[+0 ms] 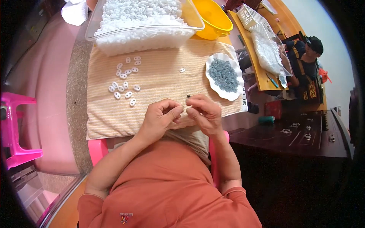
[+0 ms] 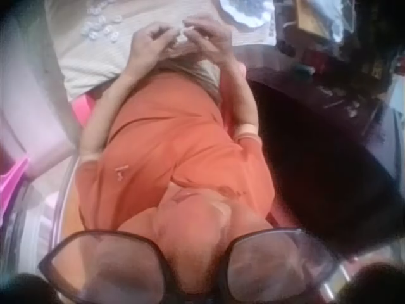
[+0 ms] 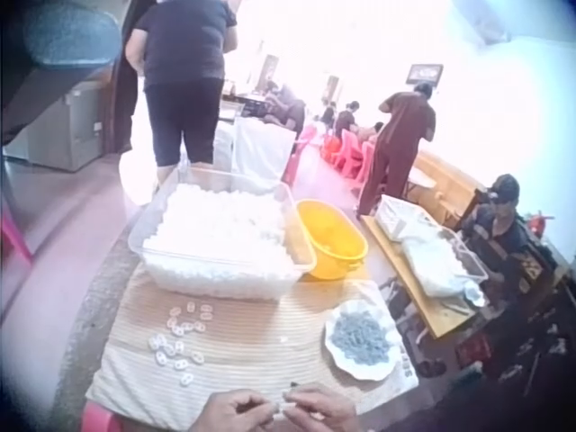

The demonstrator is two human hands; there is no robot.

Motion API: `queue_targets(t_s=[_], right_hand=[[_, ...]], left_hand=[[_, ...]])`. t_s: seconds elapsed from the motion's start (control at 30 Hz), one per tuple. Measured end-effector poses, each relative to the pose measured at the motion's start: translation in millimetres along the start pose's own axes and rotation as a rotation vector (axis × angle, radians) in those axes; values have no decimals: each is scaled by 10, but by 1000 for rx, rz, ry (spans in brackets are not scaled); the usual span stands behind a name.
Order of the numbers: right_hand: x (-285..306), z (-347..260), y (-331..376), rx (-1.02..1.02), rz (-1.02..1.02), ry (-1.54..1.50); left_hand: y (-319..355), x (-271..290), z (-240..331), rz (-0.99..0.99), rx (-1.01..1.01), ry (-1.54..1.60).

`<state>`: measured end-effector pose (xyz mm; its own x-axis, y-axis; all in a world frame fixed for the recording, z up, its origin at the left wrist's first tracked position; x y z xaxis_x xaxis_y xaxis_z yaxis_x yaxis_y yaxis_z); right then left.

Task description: Assembling small white plastic components by manually inserting tiny black pins.

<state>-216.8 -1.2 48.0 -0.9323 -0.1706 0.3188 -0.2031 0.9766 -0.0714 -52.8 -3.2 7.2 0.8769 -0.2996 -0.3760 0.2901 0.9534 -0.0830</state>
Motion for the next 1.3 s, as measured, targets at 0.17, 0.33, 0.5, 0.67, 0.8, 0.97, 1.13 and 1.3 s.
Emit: queue_targets(t_s=[0.17,0.33,0.5,0.67,0.8,0.97,1.13,1.3], right_hand=[[-121,131,-17,79,-16,-53],[-130,132,-4,5,33,-102],[-138,144,-23,5,50,-94],[-174,182,0,-154,67,-235],[-200,217,21,-329,78,-355],[-183,266,-5,-362,114,-303],[-54,322,-36,-312,223,-207],[-104,275,-30,-260,163,-265]], left_hand=[[-4,-11,6,-13,79,139],[19,-17,20,5,213,271],[23,-3,-41,4,271,313],[-1,33,-70,11,207,304],[-4,46,-51,58,274,329],[-20,83,-87,103,188,360],[-13,95,-105,121,208,356],[-1,101,-111,126,219,355]])
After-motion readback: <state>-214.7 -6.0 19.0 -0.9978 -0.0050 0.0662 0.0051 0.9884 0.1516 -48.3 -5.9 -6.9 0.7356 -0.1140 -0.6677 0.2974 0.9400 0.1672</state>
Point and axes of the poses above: each hand's wrist, its own y-axis away from the middle knuckle, its own x-axis out of the back of the hand, z = x × y, the point moved 4 cm from there along -y, towards the middle knuckle, and after that the axes turned 12 degrees about -x, right-handed, at the moved point
